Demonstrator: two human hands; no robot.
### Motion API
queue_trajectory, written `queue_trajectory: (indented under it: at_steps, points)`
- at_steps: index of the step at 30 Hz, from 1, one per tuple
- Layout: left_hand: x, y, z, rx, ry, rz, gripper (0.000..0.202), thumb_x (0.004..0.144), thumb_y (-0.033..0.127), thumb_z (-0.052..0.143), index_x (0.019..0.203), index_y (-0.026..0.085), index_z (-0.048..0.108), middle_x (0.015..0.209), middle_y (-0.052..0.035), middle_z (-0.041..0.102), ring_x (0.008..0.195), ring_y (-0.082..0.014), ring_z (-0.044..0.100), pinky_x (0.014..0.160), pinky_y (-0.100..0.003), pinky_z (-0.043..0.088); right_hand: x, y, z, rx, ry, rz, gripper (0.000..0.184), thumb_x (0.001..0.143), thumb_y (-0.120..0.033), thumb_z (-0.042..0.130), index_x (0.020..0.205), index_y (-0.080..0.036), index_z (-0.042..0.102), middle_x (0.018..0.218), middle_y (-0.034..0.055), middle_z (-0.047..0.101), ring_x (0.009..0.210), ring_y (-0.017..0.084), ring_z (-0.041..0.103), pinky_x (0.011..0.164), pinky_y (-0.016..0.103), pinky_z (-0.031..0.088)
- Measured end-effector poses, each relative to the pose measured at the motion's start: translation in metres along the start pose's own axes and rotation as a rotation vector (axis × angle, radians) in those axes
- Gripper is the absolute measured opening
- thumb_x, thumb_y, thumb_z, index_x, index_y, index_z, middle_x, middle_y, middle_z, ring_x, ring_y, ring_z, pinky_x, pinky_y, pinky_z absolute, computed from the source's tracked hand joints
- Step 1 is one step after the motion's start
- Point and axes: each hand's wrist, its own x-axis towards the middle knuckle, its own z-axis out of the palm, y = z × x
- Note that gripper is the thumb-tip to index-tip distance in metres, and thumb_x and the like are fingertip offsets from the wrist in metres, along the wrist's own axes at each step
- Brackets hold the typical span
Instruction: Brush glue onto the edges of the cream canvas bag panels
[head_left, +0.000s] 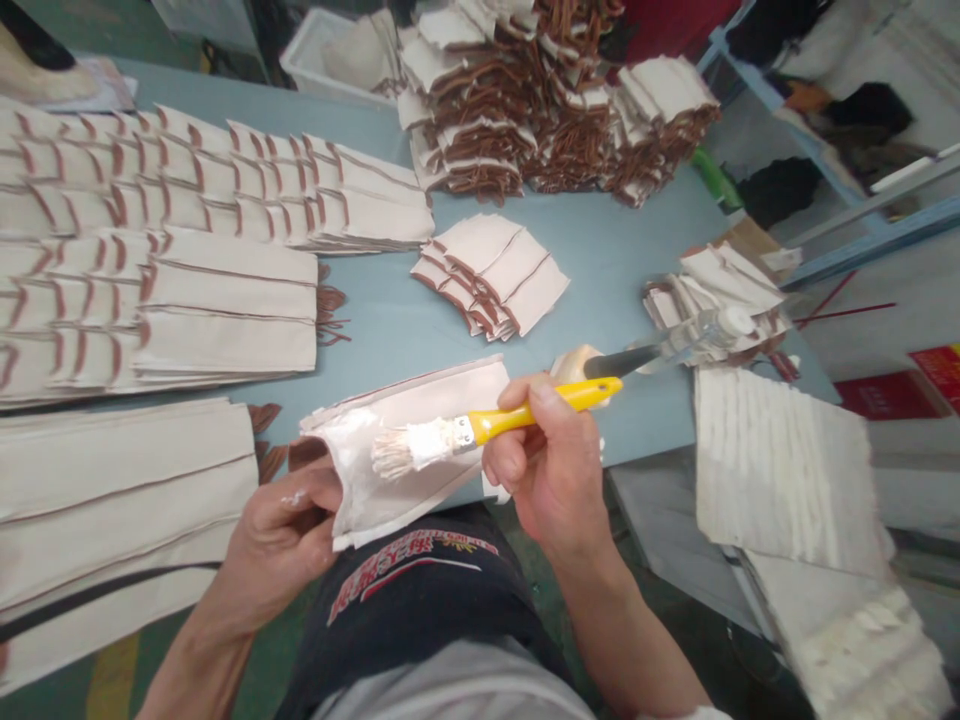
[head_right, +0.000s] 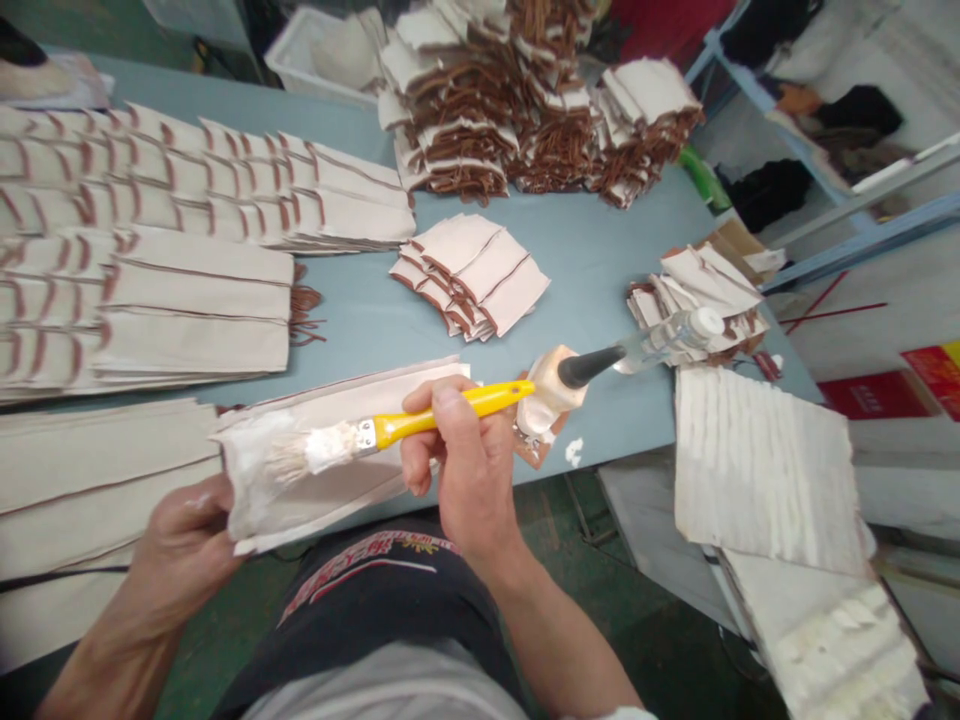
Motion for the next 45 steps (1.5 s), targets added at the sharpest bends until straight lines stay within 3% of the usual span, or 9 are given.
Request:
queue_trajectory:
  at_steps: [8,13,20,24,26,31,33,38,45]
  points:
    - [-0.001,-0.005,0.000,-0.044,0.002,-0.013,0.027,0.086,0.028,0.093,0.069,0.022,0.073,0.074,-0.0015,0.075,0.068,-0.0181,0.069,0.065,-0.025,0.056,0.005,0.010,0.008,0.014,-0.089,0.025,0.034,0.102,-0.052,0.066,0.087,-0.022,0.069,0.044,-0.0094,0.056,0.037,0.008,0.046,0.042,0.017,0.043]
    - [-0.001,0.000,0.002,-0.047,0.040,-0.040,0.027,0.085,0.031,0.095,0.069,0.020,0.076,0.075,-0.0032,0.077,0.067,-0.0185,0.070,0.064,-0.025,0.058,-0.004,0.012,0.007,-0.019,-0.172,0.111,0.036,0.102,-0.053,0.064,0.084,-0.022,0.068,0.043,-0.0101,0.052,0.035,0.008,0.043,0.040,0.018,0.039]
    - [-0.004,0.000,-0.001,-0.041,0.045,-0.085,0.025,0.081,0.024,0.095,0.066,0.021,0.075,0.068,-0.0007,0.072,0.069,-0.0179,0.067,0.064,-0.023,0.055,0.000,0.014,0.010,-0.023,-0.083,0.030,0.036,0.101,-0.055,0.064,0.087,-0.022,0.067,0.045,-0.0099,0.054,0.038,0.008,0.045,0.043,0.019,0.041]
    - [-0.005,0.000,-0.002,-0.034,0.023,-0.124,0.010,0.082,0.025,0.092,0.076,0.022,0.085,0.082,-0.0052,0.080,0.071,-0.0203,0.069,0.075,-0.031,0.063,-0.007,0.018,0.014,-0.018,-0.206,0.119,0.037,0.101,-0.055,0.062,0.086,-0.022,0.067,0.043,-0.0101,0.052,0.036,0.009,0.042,0.041,0.019,0.038]
    - [-0.004,0.002,-0.001,-0.050,0.017,-0.129,0.008,0.083,0.025,0.090,0.078,0.023,0.085,0.087,-0.0050,0.081,0.068,-0.0178,0.065,0.074,-0.030,0.063,-0.008,0.016,0.014,-0.014,-0.221,0.125,0.037,0.101,-0.056,0.063,0.085,-0.023,0.066,0.043,-0.0107,0.050,0.036,0.009,0.042,0.041,0.020,0.038]
    - [0.000,0.008,0.004,-0.069,0.035,-0.108,0.021,0.083,0.022,0.091,0.067,0.022,0.077,0.062,0.0044,0.057,0.055,-0.0117,0.045,0.062,-0.023,0.055,0.011,0.014,0.012,-0.015,-0.038,-0.038,0.038,0.098,-0.060,0.067,0.086,-0.024,0.064,0.045,-0.0115,0.051,0.037,0.009,0.045,0.043,0.021,0.041]
    - [0.000,0.008,0.004,-0.073,0.048,-0.107,0.023,0.081,0.024,0.094,0.066,0.021,0.077,0.059,0.0050,0.051,0.053,-0.0112,0.042,0.059,-0.023,0.052,0.019,0.017,0.015,-0.021,-0.053,-0.040,0.039,0.096,-0.061,0.069,0.088,-0.023,0.064,0.045,-0.0114,0.051,0.038,0.009,0.045,0.044,0.021,0.041]
    - [-0.005,0.001,0.004,-0.069,0.091,-0.148,0.023,0.080,0.024,0.093,0.066,0.020,0.075,0.068,0.0001,0.065,0.061,-0.0141,0.057,0.056,-0.021,0.050,0.013,0.027,0.018,-0.012,-0.175,0.079,0.039,0.098,-0.060,0.067,0.089,-0.023,0.064,0.046,-0.0106,0.053,0.038,0.008,0.043,0.043,0.021,0.040]
    - [-0.005,0.000,0.007,-0.066,0.137,-0.219,0.018,0.075,0.025,0.096,0.070,0.019,0.079,0.072,-0.0026,0.075,0.069,-0.0183,0.066,0.065,-0.024,0.057,-0.005,0.026,0.005,-0.020,-0.150,0.091,0.039,0.100,-0.059,0.066,0.088,-0.022,0.067,0.045,-0.0092,0.054,0.037,0.009,0.045,0.043,0.020,0.040]
